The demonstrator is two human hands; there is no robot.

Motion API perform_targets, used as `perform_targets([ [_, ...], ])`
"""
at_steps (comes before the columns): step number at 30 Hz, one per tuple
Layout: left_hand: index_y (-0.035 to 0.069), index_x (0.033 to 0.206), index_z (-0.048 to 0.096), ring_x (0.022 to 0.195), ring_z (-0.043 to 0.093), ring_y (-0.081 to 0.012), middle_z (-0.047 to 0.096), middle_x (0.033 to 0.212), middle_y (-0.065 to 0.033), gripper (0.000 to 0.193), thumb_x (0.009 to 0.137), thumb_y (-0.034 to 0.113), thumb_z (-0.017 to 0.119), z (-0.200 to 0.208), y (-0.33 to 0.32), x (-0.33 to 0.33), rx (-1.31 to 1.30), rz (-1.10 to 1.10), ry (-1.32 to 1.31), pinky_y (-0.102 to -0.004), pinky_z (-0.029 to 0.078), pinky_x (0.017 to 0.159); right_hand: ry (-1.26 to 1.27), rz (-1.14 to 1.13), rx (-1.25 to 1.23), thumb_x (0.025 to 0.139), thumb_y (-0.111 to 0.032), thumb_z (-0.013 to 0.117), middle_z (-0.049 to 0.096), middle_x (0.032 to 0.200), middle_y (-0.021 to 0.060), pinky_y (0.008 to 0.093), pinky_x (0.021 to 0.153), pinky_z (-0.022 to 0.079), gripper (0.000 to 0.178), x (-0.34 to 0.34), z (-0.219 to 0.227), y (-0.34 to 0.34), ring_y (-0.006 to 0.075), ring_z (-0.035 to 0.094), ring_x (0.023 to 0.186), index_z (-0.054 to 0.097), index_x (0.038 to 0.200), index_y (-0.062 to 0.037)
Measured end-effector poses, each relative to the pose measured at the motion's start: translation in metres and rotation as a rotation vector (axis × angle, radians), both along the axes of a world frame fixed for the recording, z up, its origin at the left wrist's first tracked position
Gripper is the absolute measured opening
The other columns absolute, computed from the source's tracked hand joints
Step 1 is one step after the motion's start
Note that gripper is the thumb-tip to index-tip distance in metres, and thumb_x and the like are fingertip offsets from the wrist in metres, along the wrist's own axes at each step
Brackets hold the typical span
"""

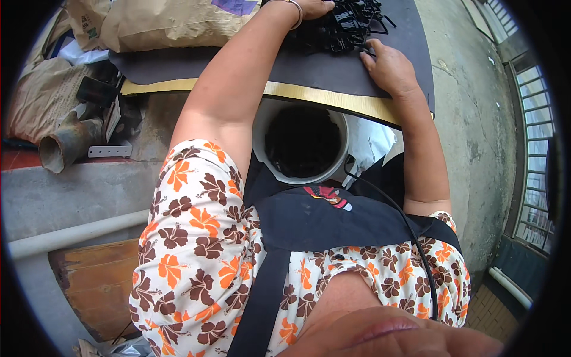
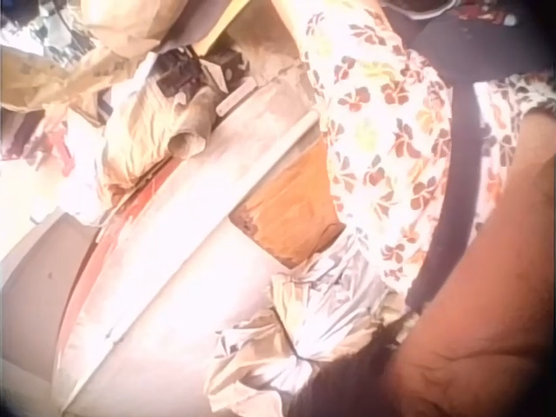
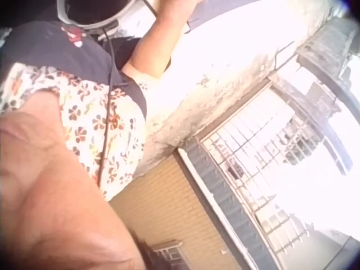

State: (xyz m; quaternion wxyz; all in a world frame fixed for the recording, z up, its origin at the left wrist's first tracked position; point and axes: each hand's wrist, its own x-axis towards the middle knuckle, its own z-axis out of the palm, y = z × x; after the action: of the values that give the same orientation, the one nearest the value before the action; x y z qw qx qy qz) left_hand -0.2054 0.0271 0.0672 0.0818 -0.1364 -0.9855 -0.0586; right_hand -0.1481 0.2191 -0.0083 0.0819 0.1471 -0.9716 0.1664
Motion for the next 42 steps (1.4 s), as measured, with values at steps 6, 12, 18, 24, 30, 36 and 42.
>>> perform_targets([
  [6,0.009,0.1,0.063,0.096,0.059,-0.0301,0.061,0.102,-0.0181,0.035,0.082,0.036,0.049,-0.011,0.002,0.021,0.015,-0.168,-0.013,-0.0377,0.045,0.084,0.035,0.017,0.082,0.086,-0.03,0.051,0.064,0.082,0.0158,0.0421,0.068,0.049,0.027,0.017,-0.008,-0.007,0.0338,0.061,0.078,0.054,0.104,-0.0092],
  [12,0.003,0.095,0.064,0.095,0.059,-0.0316,0.062,0.1,-0.017,0.04,0.086,0.035,0.042,-0.038,0.02,0.025,0.039,-0.143,-0.275,-0.0373,0.043,0.087,0.116,0.055,-0.055,0.085,-0.025,0.054,0.062,0.078,0.0169,0.0424,0.066,0.048,0.021,0.038,-0.013,0.01,0.0347,0.06,0.074,0.056,0.094,-0.006],
  [18,0.006,0.096,0.064,0.091,0.06,-0.0301,0.063,0.095,-0.0186,0.038,0.085,0.039,0.048,0.031,0.024,0.063,-0.13,-0.2,-0.161,-0.0384,0.046,0.08,0.028,0.046,-0.257,0.082,-0.019,0.058,0.061,0.075,0.0167,0.035,0.062,0.046,0.019,0.038,-0.001,0.044,0.028,0.059,0.066,0.06,0.09,-0.0019],
  [24,0.006,0.091,0.061,0.072,0.059,-0.0316,0.061,0.076,-0.0148,0.023,0.081,0.023,0.05,0.037,0.012,0.082,-0.208,-0.351,0.414,-0.0405,0.047,0.067,-0.023,0.075,-0.383,0.082,-0.02,0.059,0.062,0.076,0.0152,0.0337,0.063,0.046,0.02,0.045,0.006,0.054,0.0261,0.06,0.068,0.06,0.088,-0.001],
  [30,0.011,0.097,0.061,0.073,0.059,-0.0254,0.061,0.081,-0.0083,0.017,0.08,0.015,0.056,-0.005,0.007,0.116,-0.024,-0.309,0.458,-0.0343,0.048,0.063,0.129,0.084,-0.053,0.083,-0.025,0.057,0.062,0.075,0.0162,0.0385,0.064,0.046,0.023,0.044,-0.006,0.057,0.0301,0.061,0.071,0.06,0.086,-0.0025],
  [36,0.012,0.1,0.06,0.08,0.059,-0.0283,0.061,0.087,-0.0098,0.023,0.078,0.009,0.057,-0.046,-0.016,0.119,0.171,-0.212,0.361,-0.0364,0.048,0.068,0.102,0.015,-0.437,0.084,-0.02,0.06,0.056,0.064,0.006,0.0271,0.057,0.042,0.019,0.051,0.007,0.064,0.0153,0.052,0.059,0.059,0.082,-0.0011],
  [42,0.01,0.097,0.061,0.08,0.058,-0.0317,0.061,0.086,-0.0122,0.022,0.077,0.005,0.055,-0.051,-0.022,0.12,0.082,-0.21,0.341,-0.0375,0.048,0.068,0.098,0.093,-0.703,0.084,-0.018,0.062,0.05,0.06,0.0003,0.0216,0.053,0.037,0.019,0.057,0.001,0.045,0.007,0.043,0.056,0.058,0.078,-0.0005],
])
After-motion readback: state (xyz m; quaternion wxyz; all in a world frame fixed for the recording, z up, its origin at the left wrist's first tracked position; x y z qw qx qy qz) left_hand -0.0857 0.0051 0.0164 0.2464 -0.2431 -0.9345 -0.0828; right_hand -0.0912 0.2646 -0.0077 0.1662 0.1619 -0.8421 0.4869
